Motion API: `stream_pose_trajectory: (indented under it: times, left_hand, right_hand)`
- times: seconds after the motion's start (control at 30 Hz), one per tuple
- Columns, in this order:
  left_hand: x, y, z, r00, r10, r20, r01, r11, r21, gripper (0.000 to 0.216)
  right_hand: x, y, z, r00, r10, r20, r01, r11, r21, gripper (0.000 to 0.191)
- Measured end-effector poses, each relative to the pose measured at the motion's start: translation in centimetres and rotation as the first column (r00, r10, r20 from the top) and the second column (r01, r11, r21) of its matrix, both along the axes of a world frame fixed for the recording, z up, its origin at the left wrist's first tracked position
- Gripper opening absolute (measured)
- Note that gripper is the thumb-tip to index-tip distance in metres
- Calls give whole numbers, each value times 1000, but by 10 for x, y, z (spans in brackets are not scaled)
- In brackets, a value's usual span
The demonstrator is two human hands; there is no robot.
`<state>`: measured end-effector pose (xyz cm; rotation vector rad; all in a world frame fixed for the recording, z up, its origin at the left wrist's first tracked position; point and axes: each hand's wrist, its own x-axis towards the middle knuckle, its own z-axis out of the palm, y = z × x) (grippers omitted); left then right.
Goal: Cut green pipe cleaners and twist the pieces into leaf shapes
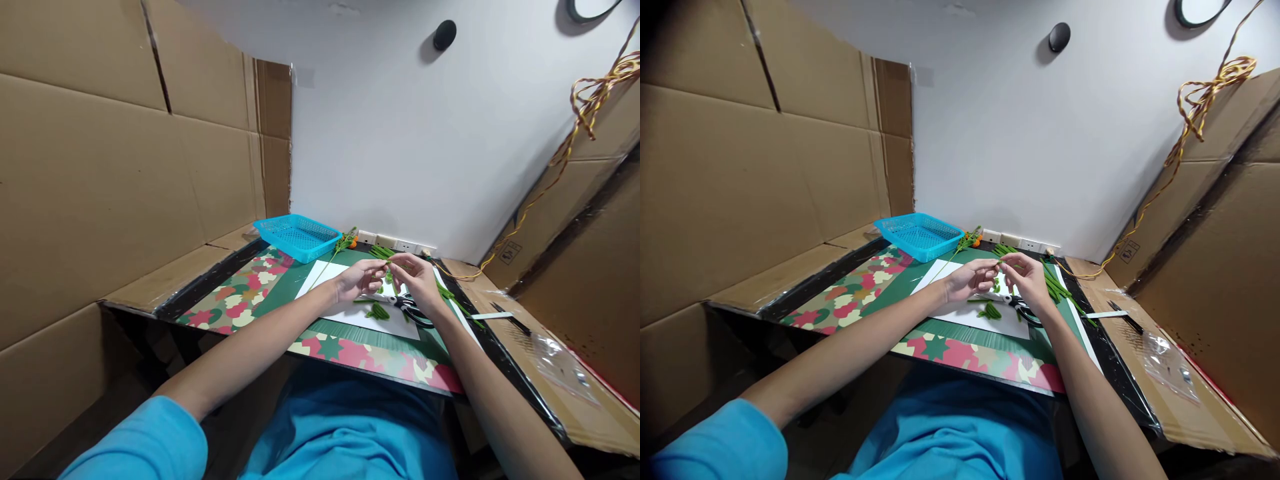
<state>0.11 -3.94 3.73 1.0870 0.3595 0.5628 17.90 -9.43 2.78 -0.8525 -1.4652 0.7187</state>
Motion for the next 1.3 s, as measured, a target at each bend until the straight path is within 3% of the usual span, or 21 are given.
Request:
stream_pose_trajectory:
  times: [0.23, 0.5, 0.7, 1.1, 1.3]
  left_hand:
    - [2, -5, 1, 997, 53, -52, -49, 995, 85, 33]
    - [4, -3, -3, 992, 68, -103, -57, 992, 112, 36]
    - [4, -2, -3, 994, 34, -99, -22, 993, 119, 36]
    - [8, -5, -7, 991, 124, -57, -109, 970, 215, 38]
    - [9, -6, -6, 980, 178, -92, -159, 969, 189, 35]
  right_hand:
    - [2, -4, -1, 966, -150, 210, 130, 986, 107, 32]
    - [5, 0, -11, 767, -376, 521, 242, 920, 307, 23]
    - [5, 2, -12, 796, -355, 491, 239, 928, 285, 17]
    - [-4, 1, -6, 924, -249, 290, 217, 966, 139, 24]
    - [-1, 0, -9, 849, -329, 413, 256, 940, 223, 22]
